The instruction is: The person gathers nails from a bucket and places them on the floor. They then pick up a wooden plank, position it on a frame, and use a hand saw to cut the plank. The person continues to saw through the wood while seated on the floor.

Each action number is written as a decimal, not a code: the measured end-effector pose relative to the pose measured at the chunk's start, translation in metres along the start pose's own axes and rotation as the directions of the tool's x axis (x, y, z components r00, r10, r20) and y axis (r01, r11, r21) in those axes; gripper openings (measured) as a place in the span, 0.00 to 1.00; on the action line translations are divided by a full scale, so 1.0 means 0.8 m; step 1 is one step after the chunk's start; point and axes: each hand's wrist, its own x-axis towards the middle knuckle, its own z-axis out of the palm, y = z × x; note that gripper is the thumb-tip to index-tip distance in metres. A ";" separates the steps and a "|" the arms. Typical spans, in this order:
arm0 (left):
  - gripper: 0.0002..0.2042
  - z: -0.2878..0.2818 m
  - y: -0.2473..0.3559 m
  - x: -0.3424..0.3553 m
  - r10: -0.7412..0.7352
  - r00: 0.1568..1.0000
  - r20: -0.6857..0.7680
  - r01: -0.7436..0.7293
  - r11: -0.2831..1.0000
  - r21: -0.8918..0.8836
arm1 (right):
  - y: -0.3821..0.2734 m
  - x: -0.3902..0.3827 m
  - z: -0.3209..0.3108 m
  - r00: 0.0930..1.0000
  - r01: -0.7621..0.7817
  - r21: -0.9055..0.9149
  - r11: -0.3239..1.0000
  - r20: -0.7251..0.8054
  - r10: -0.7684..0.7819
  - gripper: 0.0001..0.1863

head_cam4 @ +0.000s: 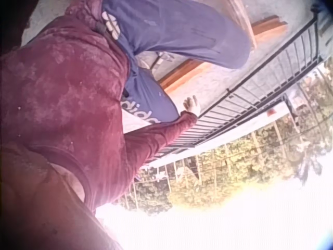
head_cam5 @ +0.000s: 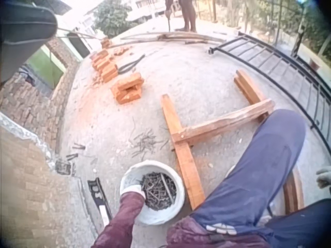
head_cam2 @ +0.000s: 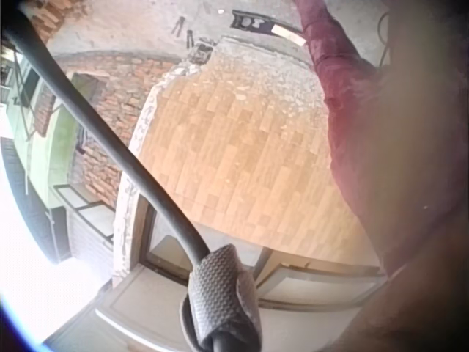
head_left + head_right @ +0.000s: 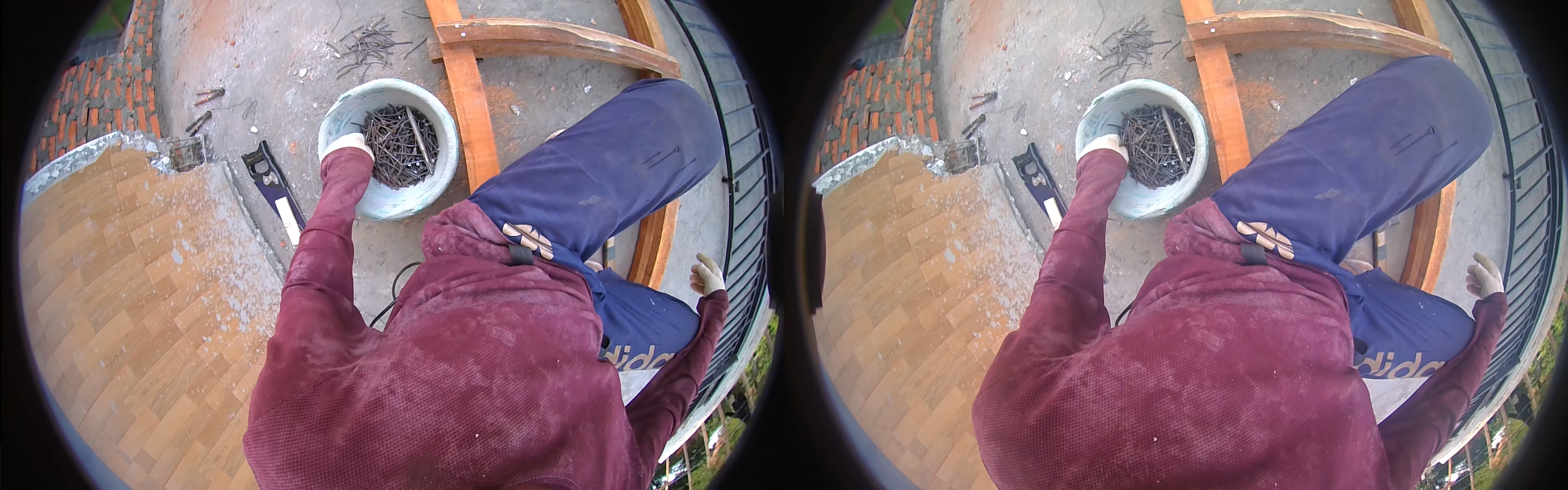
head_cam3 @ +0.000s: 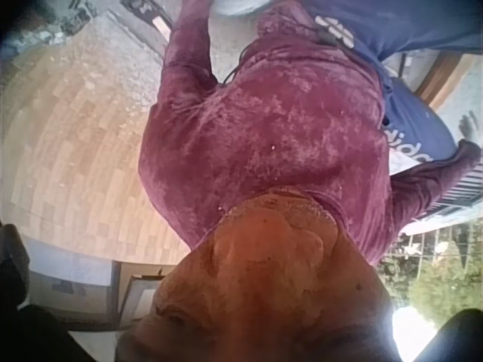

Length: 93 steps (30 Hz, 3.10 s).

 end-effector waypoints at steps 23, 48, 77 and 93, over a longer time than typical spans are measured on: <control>0.22 -0.178 -0.064 0.161 0.218 0.937 -0.271 -0.332 0.797 -0.505 | -0.042 -0.016 0.026 0.998 -0.043 0.016 0.999 -0.033 0.044 0.26; 0.17 0.039 0.012 -0.051 0.122 0.965 0.232 -0.074 0.976 -0.205 | -0.026 -0.016 0.009 1.000 0.004 0.008 1.000 -0.009 -0.004 0.27; 0.15 -0.139 -0.056 0.045 0.083 0.961 -0.262 -0.245 0.690 -0.681 | -0.056 -0.014 0.028 0.999 0.024 -0.011 1.000 -0.044 -0.024 0.28; 0.21 0.018 0.021 -0.055 0.036 0.996 0.079 -0.011 0.955 -0.297 | -0.035 -0.009 0.015 1.000 0.007 -0.013 1.000 -0.010 -0.007 0.26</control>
